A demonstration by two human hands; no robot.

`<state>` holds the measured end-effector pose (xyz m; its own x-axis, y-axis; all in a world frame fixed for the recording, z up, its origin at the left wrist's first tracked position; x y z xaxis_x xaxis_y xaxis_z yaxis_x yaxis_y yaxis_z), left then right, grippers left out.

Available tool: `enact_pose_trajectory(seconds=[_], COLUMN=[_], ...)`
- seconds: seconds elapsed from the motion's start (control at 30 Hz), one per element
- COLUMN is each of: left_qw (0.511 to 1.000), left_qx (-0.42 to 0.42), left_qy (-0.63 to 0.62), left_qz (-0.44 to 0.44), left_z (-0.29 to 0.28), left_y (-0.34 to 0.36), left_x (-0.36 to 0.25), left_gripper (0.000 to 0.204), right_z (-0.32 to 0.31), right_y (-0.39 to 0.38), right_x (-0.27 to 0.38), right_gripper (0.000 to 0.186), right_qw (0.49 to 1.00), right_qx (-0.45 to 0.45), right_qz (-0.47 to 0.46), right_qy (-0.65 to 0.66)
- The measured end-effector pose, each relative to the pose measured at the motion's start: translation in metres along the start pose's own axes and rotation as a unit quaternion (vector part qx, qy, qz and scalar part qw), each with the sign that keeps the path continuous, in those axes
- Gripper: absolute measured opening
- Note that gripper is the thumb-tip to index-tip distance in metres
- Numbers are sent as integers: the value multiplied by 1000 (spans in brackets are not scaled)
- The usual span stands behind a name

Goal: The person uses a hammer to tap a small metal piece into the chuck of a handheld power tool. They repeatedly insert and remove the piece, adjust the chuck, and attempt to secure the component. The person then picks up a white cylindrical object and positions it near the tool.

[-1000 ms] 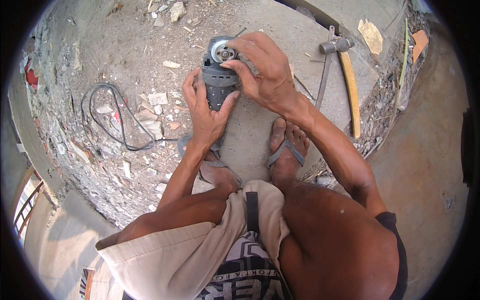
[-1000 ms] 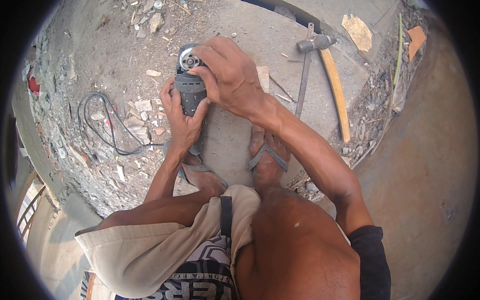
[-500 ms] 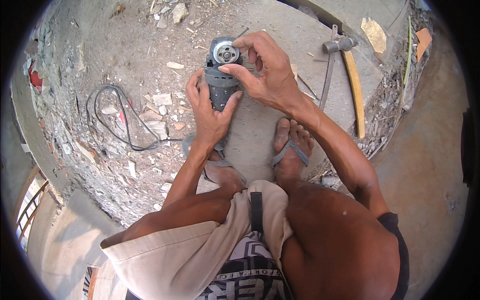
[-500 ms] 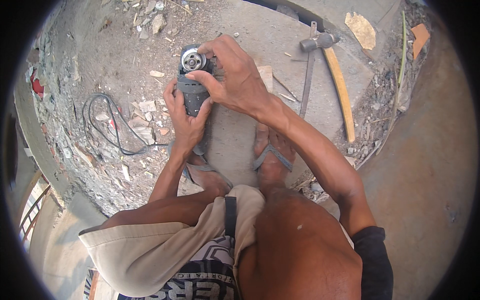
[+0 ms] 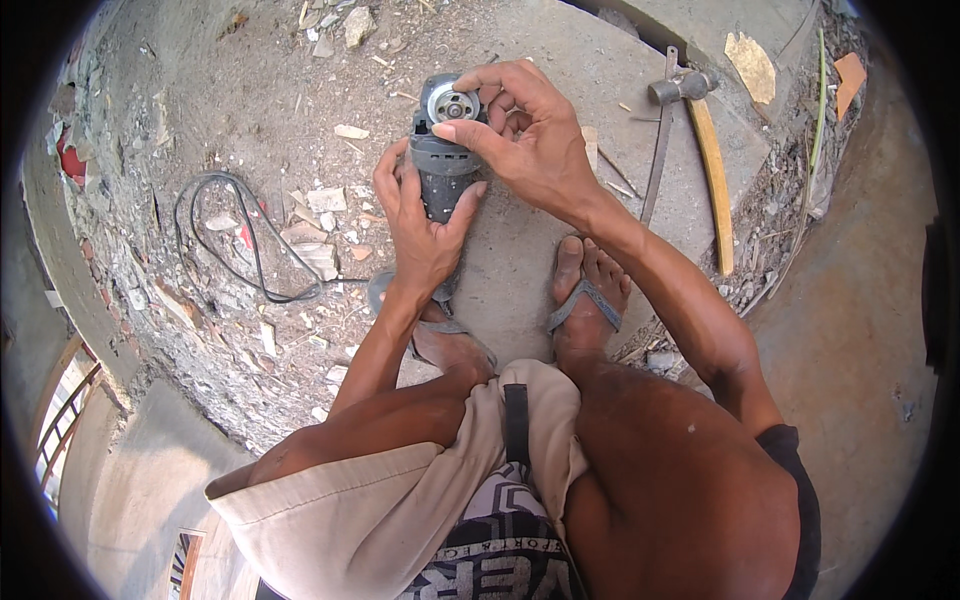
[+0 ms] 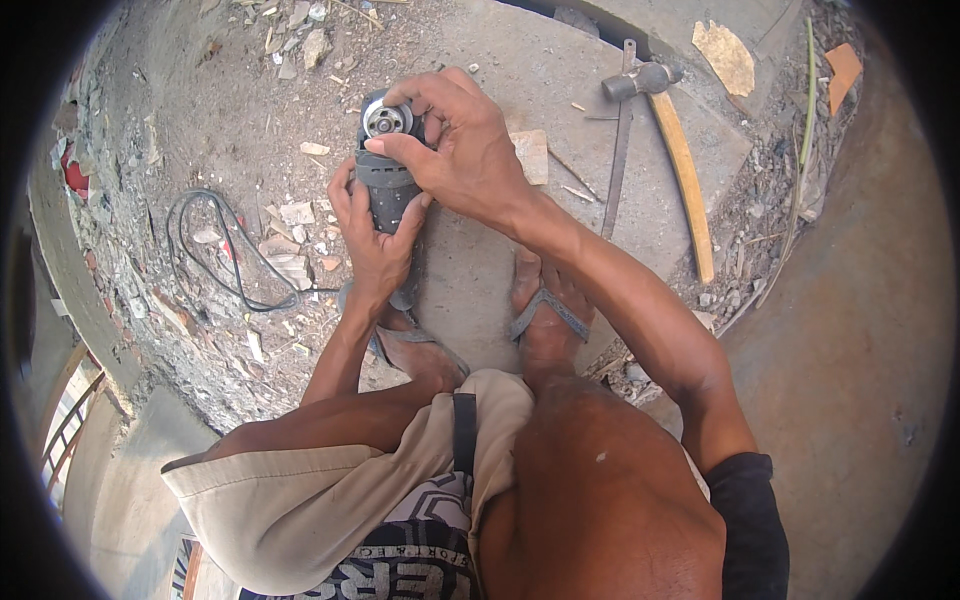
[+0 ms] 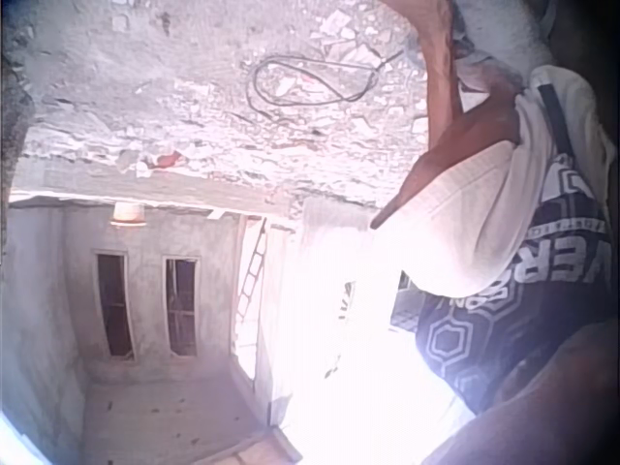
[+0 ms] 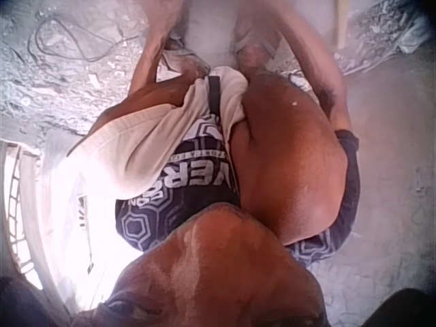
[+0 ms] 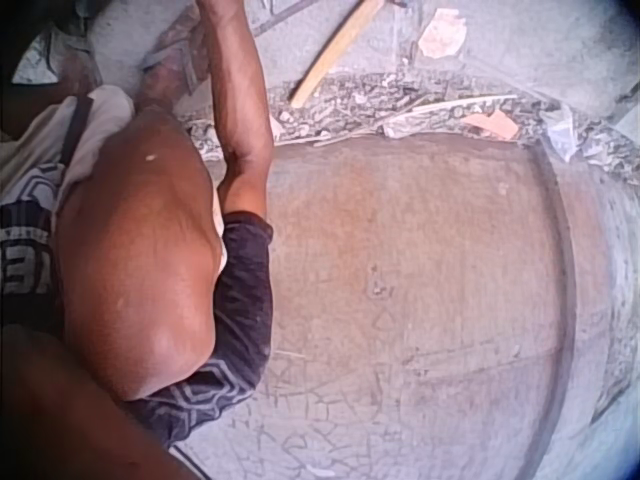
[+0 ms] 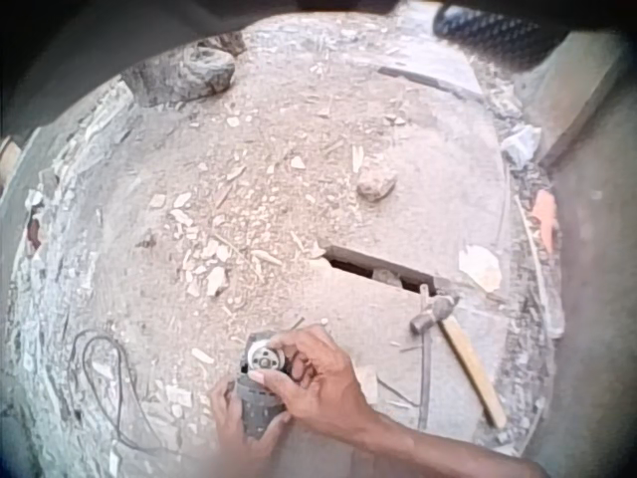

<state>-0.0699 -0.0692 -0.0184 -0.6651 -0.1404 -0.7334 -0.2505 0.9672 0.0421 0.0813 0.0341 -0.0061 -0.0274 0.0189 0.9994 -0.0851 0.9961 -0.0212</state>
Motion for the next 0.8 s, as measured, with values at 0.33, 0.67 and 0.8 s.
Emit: enact_pose_trajectory(seconds=[0.33, 0.67, 0.8], left_qw=[1000, 1000, 1000], left_qx=[-1, 3, -2], left_qy=[11, 0, -1], left_qz=[2, -3, 2], left_z=[-1, -1, 0], left_y=[0, -1, -1], left_x=[0, 2, 3], left_gripper=[78, 79, 79], right_z=[-1, 2, 3], right_y=[-2, -6, -5], right_x=[-1, 4, 9], right_gripper=[38, 45, 42], right_qw=[1000, 999, 997], right_qx=[14, -17, -16], right_qz=[15, 14, -30], right_qy=[9, -25, -66])
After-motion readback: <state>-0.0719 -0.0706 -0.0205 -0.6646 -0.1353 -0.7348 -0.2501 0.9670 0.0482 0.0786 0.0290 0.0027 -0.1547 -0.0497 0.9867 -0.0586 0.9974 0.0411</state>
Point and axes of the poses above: each hand's wrist, its own y-axis towards the middle knuckle, its own z-axis out of the palm, x = y × z, the point moved 8 cm from there along y, towards the middle knuckle, and after that the axes turned 11 degrees about -x, right-handed, at the moved point
